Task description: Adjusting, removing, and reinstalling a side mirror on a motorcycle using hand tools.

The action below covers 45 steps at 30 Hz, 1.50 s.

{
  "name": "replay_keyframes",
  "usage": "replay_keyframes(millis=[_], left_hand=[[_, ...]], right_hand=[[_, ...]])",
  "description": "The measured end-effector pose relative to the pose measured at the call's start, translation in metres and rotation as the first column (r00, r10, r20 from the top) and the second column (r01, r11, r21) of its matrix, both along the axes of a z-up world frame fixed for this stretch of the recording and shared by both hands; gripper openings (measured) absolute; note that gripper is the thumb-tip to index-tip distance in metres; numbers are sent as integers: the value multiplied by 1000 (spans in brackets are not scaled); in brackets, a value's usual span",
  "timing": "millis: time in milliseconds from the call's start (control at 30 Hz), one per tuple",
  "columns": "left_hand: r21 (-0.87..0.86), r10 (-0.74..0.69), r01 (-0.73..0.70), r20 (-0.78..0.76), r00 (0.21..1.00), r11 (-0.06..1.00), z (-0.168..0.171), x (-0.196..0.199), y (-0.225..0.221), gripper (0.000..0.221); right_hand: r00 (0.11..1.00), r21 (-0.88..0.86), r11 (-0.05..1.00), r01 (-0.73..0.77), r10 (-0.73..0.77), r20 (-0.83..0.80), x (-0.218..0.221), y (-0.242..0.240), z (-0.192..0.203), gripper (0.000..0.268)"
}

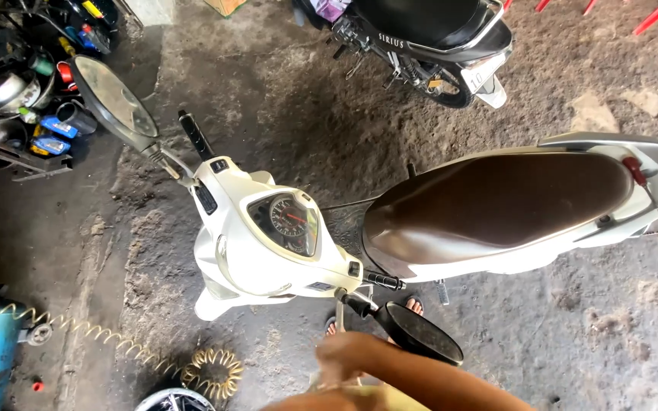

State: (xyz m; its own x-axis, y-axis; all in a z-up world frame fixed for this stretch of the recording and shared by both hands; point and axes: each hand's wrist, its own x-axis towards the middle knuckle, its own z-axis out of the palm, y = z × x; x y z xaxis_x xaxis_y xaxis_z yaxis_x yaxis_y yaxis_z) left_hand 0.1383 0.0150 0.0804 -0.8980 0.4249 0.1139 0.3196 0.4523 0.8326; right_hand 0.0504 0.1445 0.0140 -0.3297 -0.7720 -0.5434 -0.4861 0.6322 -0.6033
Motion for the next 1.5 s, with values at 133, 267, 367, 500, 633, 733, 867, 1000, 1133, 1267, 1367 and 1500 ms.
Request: replay_keyframes(millis=[133, 267, 367, 500, 633, 733, 867, 1000, 1133, 1267, 1367, 1500], left_hand=[[247, -406, 330, 675, 616, 911, 126, -113, -49, 35], [-87, -287, 288, 22, 958, 954, 76, -163, -13, 67], [-112, -384, 385, 31, 923, 916, 55, -193, 20, 74], [-260, -460, 538, 307, 833, 802, 30, -201, 38, 68], [230, -160, 80, 354, 921, 970, 4, -194, 39, 55], [465, 253, -437, 406, 878, 770, -32, -175, 50, 29], [466, 402, -831, 728, 555, 304, -42, -155, 47, 33], [735, 88, -650, 647, 758, 194, -60, -152, 24, 22], [674, -383, -514, 731, 565, 530, -5, -182, -11, 25], [828, -485, -428, 559, 672, 362, -100, -158, 7, 13], [889, -89, -457, 457, 885, 20, -108, -131, 38, 19], [922, 177, -387, 381, 908, -2, -68, -127, 36, 7]], right_hand=[[996, -46, 995, 84, -83, 13, -6, 27, -13, 33], [970, -180, 956, 230, -240, -34, 14, 56, -44, 27], [967, -200, 976, -80, 26, -255, 29, 75, -62, 16], [979, -99, 989, -112, 93, -183, 39, 100, -72, 18], [981, -211, 970, 123, -152, -124, 45, 121, -74, 23], [896, -302, 870, 389, -433, -96, 39, 136, -70, 24], [765, -241, 765, 597, -633, -115, 29, 141, -56, 28], [608, -216, 587, 781, -793, 43, 2, 139, -42, 28], [455, -248, 424, 871, -886, 85, -14, 131, -46, 27], [358, -210, 383, 899, -922, -149, -35, 117, -35, 28], [361, -139, 440, 887, -850, -384, -53, 104, -15, 32], [439, -75, 604, 793, -653, -617, -68, 101, -47, 38]])
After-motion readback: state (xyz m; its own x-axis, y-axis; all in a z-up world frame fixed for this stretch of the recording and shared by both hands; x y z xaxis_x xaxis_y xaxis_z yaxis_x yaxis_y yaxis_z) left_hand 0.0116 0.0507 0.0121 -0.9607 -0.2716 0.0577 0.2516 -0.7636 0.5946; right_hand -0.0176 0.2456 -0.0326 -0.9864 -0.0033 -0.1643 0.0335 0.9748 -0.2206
